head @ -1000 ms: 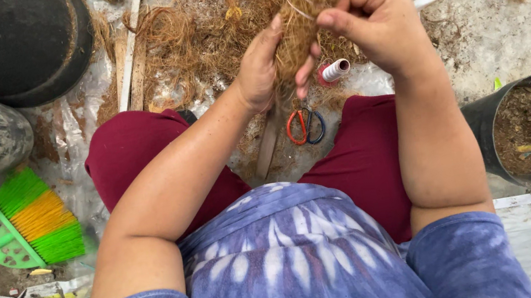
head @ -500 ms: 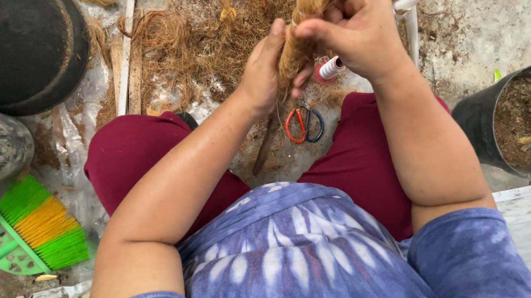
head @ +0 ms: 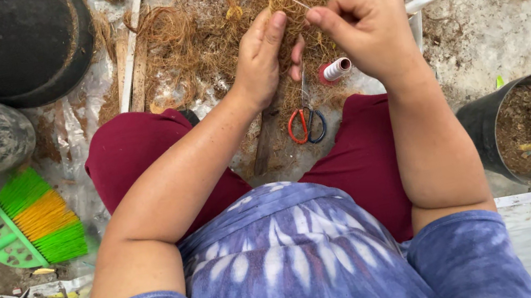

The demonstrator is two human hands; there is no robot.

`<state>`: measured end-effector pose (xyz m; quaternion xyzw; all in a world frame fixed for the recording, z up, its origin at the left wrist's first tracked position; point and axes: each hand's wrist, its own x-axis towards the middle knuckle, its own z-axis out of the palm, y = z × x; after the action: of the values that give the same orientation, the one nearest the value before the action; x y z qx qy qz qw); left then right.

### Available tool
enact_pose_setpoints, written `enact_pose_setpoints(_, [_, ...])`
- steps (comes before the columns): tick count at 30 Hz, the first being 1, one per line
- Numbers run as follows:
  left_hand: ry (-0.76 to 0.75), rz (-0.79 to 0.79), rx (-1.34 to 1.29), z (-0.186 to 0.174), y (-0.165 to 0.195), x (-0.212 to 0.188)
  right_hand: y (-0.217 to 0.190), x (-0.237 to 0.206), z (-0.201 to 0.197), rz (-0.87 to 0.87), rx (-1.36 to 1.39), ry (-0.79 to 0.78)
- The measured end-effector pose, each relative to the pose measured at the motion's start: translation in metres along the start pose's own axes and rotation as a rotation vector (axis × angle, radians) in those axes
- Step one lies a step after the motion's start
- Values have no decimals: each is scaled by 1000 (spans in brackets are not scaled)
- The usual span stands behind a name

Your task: The person sits on the floor and bundles loose coconut fiber by hand. They gather a section of fiber, wrap it with white string from a spool, and tighten the bundle. The person repeats this process, adding more fiber and securing it with additional string.

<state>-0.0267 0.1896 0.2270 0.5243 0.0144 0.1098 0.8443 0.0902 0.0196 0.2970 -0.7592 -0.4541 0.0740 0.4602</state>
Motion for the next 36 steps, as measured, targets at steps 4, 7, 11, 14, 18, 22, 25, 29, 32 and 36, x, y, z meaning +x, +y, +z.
enact_pose_setpoints(4, [-11, -76, -49, -1, 5, 0, 7, 2, -3, 103, 196, -38])
enact_pose_setpoints(7, [-153, -172, -235, 0, 11, -2, 9, 10, -8, 168, 289, -59])
enact_pose_setpoints(11, [-308, -355, -410, -1, 15, -6, 1, 12, -13, 204, 598, -248])
enact_pose_setpoints(14, [-608, -294, -473, -5, 14, -7, -5, 9, -12, 264, 911, -360])
enact_pose_setpoints(18, [-427, -302, -265, -6, 4, -4, 1, 9, -1, 160, 944, -324])
enact_pose_setpoints(22, [-140, -166, -98, 7, -8, -3, 14, 6, 6, 93, 821, -159])
enact_pose_setpoints(25, [-189, -21, -74, 13, -5, -4, 16, 3, 14, 68, 682, -16])
enact_pose_setpoints(29, [-109, 1, 15, 20, 1, -4, 10, 5, 17, 36, 459, 81])
enact_pose_setpoints(32, [-65, 33, 111, 16, 5, -3, 1, 7, 12, -1, 162, 77])
enact_pose_setpoints(36, [-50, 26, 81, 7, 4, 0, -11, 3, -5, -73, -153, 25])
